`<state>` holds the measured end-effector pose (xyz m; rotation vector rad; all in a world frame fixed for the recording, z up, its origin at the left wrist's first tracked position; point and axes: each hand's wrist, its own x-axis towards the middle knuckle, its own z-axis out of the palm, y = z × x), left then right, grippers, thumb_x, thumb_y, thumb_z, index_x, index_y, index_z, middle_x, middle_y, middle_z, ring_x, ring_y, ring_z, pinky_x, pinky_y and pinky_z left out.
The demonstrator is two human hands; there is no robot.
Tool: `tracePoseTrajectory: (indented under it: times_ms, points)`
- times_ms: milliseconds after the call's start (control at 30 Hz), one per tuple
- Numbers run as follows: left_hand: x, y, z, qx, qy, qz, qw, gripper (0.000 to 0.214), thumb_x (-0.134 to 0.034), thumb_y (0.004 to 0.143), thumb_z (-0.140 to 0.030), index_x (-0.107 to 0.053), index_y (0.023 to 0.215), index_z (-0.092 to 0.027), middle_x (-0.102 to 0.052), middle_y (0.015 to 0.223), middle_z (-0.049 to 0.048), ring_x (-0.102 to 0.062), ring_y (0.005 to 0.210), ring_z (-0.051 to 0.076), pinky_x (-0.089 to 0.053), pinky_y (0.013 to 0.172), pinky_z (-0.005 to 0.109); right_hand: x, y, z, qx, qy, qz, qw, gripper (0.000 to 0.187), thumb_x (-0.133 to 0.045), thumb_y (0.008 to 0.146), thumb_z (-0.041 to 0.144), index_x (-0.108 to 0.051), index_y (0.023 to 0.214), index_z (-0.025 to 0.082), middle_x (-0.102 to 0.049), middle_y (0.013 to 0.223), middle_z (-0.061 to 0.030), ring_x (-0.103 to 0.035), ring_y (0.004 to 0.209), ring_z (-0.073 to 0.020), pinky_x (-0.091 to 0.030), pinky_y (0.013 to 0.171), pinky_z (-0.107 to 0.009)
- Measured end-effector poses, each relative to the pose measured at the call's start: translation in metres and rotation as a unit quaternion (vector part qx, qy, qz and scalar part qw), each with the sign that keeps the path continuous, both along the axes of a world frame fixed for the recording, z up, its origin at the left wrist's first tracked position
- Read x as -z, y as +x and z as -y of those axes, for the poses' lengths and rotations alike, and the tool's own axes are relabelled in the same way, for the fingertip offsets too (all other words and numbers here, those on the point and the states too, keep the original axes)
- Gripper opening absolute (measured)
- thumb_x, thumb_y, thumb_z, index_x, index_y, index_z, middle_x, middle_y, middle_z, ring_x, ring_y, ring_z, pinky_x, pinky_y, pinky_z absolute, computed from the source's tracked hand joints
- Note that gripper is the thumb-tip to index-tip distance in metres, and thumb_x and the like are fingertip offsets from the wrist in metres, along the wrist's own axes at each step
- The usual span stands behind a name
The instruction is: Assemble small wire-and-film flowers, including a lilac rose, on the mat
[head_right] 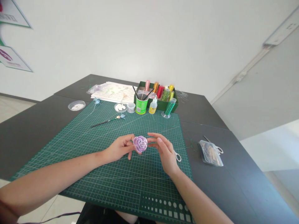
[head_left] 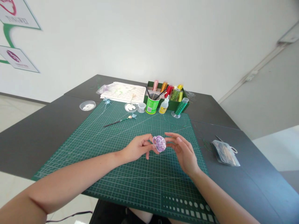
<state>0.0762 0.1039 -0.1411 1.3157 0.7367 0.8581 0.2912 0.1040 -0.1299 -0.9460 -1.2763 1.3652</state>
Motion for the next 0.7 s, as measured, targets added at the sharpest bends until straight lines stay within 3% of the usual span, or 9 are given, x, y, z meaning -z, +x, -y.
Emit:
tracePoseTrajectory:
  times_ms: [167,300,400,567,700]
  points:
    - [0.000,-0.002,0.002,0.012,0.016,0.008,1.000,0.033,-0.071,0.092,-0.044,-0.055,0.086,-0.016,-0.079,0.081,0.0060,-0.061,0.049,0.008,-0.047,0.049,0.019,0.005,0.002,0.001,0.003,0.038,0.008,0.999,0.034,-0.058,0.098,0.049,-0.076,0.111,0.024,-0.081,0.096,-0.0088,-0.072,0.088,-0.0257,-0.058,0.079,-0.041]
    - [0.003,-0.002,0.002,0.049,-0.002,-0.004,0.999,0.034,-0.071,0.092,-0.045,-0.056,0.086,-0.015,-0.079,0.081,0.0064,-0.062,0.048,0.008,-0.048,0.049,0.019,0.003,0.005,0.004,0.008,0.107,0.084,0.991,0.031,-0.056,0.101,0.046,-0.076,0.119,0.030,-0.077,0.121,-0.0067,-0.066,0.117,-0.0275,-0.048,0.106,-0.046]
    - [0.006,0.000,0.003,0.101,-0.031,0.015,0.994,0.035,-0.072,0.092,-0.046,-0.058,0.090,-0.015,-0.079,0.084,0.0088,-0.068,0.057,0.012,-0.051,0.049,0.020,-0.003,0.005,0.007,-0.040,0.157,0.141,0.977,0.036,-0.052,0.103,0.050,-0.077,0.119,0.031,-0.072,0.132,-0.0066,-0.058,0.130,-0.0297,-0.038,0.116,-0.050]
    - [0.008,0.001,0.004,0.151,-0.053,0.020,0.987,0.035,-0.075,0.090,-0.046,-0.061,0.091,-0.014,-0.078,0.082,0.0077,-0.069,0.059,0.011,-0.055,0.051,0.020,-0.007,0.002,0.011,-0.135,0.114,0.131,0.975,0.047,-0.043,0.104,0.056,-0.081,0.101,0.027,-0.071,0.132,-0.0086,-0.055,0.133,-0.0327,-0.034,0.118,-0.055]
    - [0.007,0.001,0.004,0.156,-0.067,0.025,0.985,0.036,-0.076,0.089,-0.046,-0.060,0.087,-0.014,-0.079,0.082,0.0081,-0.069,0.059,0.012,-0.055,0.051,0.020,-0.005,0.002,0.012,-0.150,0.065,0.075,0.984,0.056,-0.038,0.102,0.062,-0.080,0.089,0.027,-0.069,0.133,-0.0082,-0.057,0.130,-0.0330,-0.033,0.118,-0.055]
